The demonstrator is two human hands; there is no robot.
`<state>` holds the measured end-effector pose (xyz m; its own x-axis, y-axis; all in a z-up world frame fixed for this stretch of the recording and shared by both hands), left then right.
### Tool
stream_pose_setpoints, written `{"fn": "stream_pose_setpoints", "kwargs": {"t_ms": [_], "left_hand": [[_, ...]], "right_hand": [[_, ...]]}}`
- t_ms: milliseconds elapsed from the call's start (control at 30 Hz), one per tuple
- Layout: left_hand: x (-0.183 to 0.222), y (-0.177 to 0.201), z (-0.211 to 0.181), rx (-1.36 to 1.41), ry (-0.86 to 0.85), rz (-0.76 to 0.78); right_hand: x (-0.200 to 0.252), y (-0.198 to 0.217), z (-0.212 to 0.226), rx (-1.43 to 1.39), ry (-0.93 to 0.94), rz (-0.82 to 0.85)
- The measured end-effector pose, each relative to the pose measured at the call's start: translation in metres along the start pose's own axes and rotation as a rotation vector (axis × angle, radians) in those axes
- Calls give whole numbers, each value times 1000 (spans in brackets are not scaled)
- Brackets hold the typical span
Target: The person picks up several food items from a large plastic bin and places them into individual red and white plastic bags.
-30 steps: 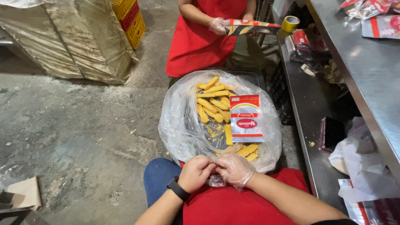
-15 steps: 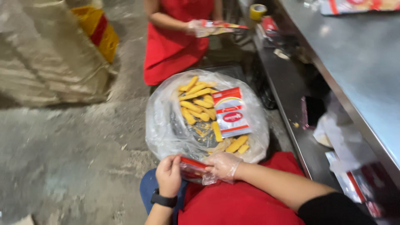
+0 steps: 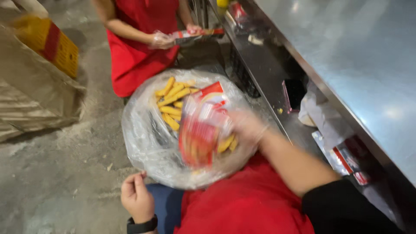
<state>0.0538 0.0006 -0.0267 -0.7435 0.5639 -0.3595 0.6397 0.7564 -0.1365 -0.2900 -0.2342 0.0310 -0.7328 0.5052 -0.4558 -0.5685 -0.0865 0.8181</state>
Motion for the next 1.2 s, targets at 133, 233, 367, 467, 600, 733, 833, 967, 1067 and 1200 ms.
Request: {"fn": "stream_pose_setpoints", "kwargs": {"t_ms": [133,233,367,467,600,733,833,967,1067,1200], "left_hand": [[7,0,-5,-88,-26,11],[13,-2,-8,-44,44,49],[12,-13,-12,27,84,87],[12,-15,-11,9,99,109],[14,-17,-11,-2,118,128],[15,-20,-7,-11,148,147],[14,-19,-4,-41,147,164],[13,-21,-4,-104,164,185],[11,-33,-14,-283,121,198],[9,-72,-45,-590,-315,363]], "right_hand": [[20,112,-48,-1173,-531,-750],[43,167,-28,-1269,-397,-1021],[44,174,-15,-1063,-404,-954],[35,99,-57,-1083,-696,-720],[41,-34,-97,-790,-833,-295],[41,-115,-98,-75,-620,-24],[32,-123,-104,399,-389,33],[24,-105,-110,481,-624,432],[-9,-84,-70,509,-534,343],[-42,-84,25,299,-128,328]]}}
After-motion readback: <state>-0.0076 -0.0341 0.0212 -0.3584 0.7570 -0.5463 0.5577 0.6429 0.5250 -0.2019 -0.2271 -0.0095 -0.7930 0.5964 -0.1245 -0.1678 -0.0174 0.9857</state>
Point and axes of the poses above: each hand's wrist, its own x-axis away from the middle knuckle, its own y-axis out of the back of the hand, z = x × y, the point moved 3 cm from there along -x, towards the middle knuckle, and after that the axes turned 6 degrees about -z, right-handed, at the moved point
